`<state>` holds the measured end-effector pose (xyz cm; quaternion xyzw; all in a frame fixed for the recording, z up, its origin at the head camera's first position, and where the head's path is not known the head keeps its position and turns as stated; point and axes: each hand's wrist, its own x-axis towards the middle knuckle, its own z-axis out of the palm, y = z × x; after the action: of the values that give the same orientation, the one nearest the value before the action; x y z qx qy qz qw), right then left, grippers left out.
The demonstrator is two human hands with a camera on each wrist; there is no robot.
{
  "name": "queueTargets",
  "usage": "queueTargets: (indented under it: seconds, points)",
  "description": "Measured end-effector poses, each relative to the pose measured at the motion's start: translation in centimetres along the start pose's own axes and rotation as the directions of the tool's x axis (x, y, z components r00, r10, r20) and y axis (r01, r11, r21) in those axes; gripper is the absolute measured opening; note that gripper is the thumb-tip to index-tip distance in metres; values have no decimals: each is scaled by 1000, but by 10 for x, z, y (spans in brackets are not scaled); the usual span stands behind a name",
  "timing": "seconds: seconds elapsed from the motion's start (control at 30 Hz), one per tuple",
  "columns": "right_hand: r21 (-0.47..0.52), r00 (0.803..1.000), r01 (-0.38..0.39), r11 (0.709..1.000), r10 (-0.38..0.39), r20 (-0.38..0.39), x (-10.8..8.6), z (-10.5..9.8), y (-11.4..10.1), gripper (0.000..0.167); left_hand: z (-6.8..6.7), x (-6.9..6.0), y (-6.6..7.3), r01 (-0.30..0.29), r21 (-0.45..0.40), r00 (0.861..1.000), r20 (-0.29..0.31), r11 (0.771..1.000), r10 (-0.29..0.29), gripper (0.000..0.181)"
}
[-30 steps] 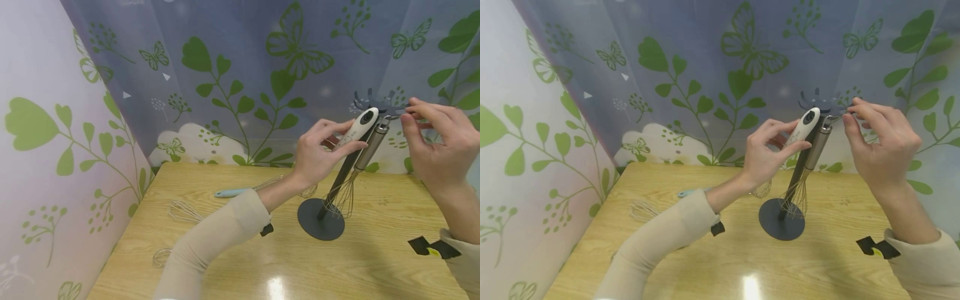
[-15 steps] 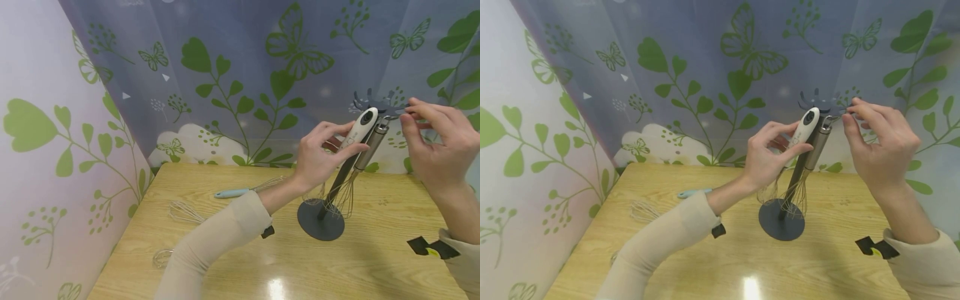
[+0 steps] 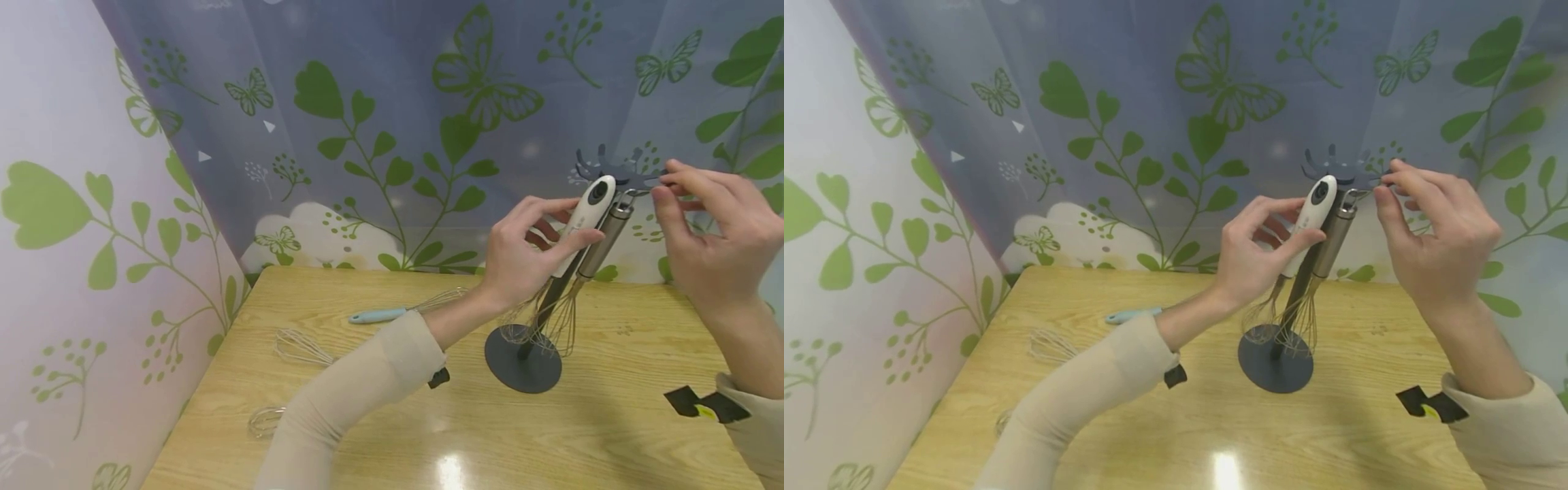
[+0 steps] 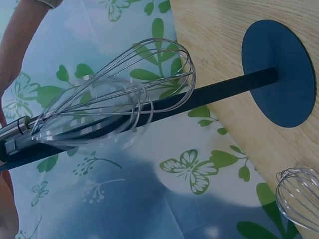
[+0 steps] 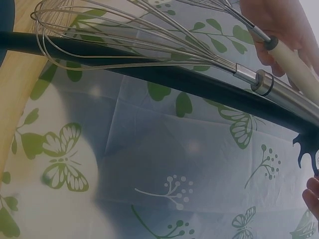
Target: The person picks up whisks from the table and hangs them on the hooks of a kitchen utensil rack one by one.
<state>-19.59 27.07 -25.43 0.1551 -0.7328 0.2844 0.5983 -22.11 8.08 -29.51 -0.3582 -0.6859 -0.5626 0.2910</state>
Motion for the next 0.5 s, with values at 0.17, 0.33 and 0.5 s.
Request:
queueTargets:
  seconds: [0.17,0.33,0.5]
  points:
    - [-5,1000,1,1000,-1,-7,0,0,-1,23,-3,6,0,10,-40,1000,-11,999,-10,40]
    - [-20,1000,2,1000,-2,-3,-1,0,-1,23,-6,13,-2,18,-54,1000,-22,998,-19,35]
    - [-18,1000,2,1000,-2,-7,-1,0,-1,23,-9,18,-3,17,-49,1000,-14,999,-18,33]
